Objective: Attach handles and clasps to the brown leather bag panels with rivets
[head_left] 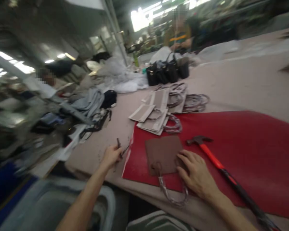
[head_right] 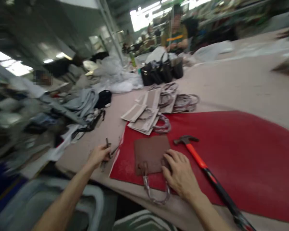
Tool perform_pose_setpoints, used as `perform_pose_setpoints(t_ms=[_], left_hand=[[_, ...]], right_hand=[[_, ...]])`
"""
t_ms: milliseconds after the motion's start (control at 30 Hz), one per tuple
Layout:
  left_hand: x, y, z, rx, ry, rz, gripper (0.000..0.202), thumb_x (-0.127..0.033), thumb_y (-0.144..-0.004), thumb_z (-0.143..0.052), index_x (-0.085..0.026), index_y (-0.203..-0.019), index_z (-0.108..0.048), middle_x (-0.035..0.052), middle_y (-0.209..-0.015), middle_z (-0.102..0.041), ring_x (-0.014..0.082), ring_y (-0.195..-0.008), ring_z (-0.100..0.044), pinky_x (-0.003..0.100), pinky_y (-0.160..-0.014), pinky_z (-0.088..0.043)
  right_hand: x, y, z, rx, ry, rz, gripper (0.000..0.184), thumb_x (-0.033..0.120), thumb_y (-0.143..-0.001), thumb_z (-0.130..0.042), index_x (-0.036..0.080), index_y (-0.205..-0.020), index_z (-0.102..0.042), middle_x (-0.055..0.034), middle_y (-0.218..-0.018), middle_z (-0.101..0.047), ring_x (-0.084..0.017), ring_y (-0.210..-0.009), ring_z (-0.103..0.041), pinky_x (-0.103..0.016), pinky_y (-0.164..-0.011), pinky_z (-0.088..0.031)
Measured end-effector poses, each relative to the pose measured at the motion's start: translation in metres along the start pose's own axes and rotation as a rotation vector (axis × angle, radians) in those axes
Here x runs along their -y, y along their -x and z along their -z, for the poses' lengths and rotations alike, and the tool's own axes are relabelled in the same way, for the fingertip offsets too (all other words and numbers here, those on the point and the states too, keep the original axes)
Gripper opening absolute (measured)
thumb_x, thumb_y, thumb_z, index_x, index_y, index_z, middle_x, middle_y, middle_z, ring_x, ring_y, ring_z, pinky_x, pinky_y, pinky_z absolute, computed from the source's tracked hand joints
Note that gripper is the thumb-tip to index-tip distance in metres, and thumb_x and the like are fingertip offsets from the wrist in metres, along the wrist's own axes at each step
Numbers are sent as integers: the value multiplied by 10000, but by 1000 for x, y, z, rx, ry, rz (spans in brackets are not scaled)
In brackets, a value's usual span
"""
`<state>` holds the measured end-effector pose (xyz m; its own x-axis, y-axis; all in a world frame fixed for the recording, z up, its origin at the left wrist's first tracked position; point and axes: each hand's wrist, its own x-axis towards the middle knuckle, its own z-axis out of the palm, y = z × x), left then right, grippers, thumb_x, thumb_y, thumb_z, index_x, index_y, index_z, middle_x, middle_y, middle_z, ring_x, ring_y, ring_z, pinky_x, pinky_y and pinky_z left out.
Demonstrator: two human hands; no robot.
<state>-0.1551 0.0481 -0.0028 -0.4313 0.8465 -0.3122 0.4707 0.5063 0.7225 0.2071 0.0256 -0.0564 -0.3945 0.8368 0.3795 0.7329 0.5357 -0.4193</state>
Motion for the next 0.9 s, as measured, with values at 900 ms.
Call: perform_pose_setpoints(t_ms=[900], left_hand=[[-1,-51,5,-158,-823,-188,315,-272,-906,-520,-105,-1083,-721,231,-1145,-704,354,-1067,-679,396,-879,-525]], right_hand=[[4,-1,11,85,44,-25,350,333,-964,-532,163,-1259,-616,-157,-1353,-587,-321,-1245,-521,-497,-1056,-417]])
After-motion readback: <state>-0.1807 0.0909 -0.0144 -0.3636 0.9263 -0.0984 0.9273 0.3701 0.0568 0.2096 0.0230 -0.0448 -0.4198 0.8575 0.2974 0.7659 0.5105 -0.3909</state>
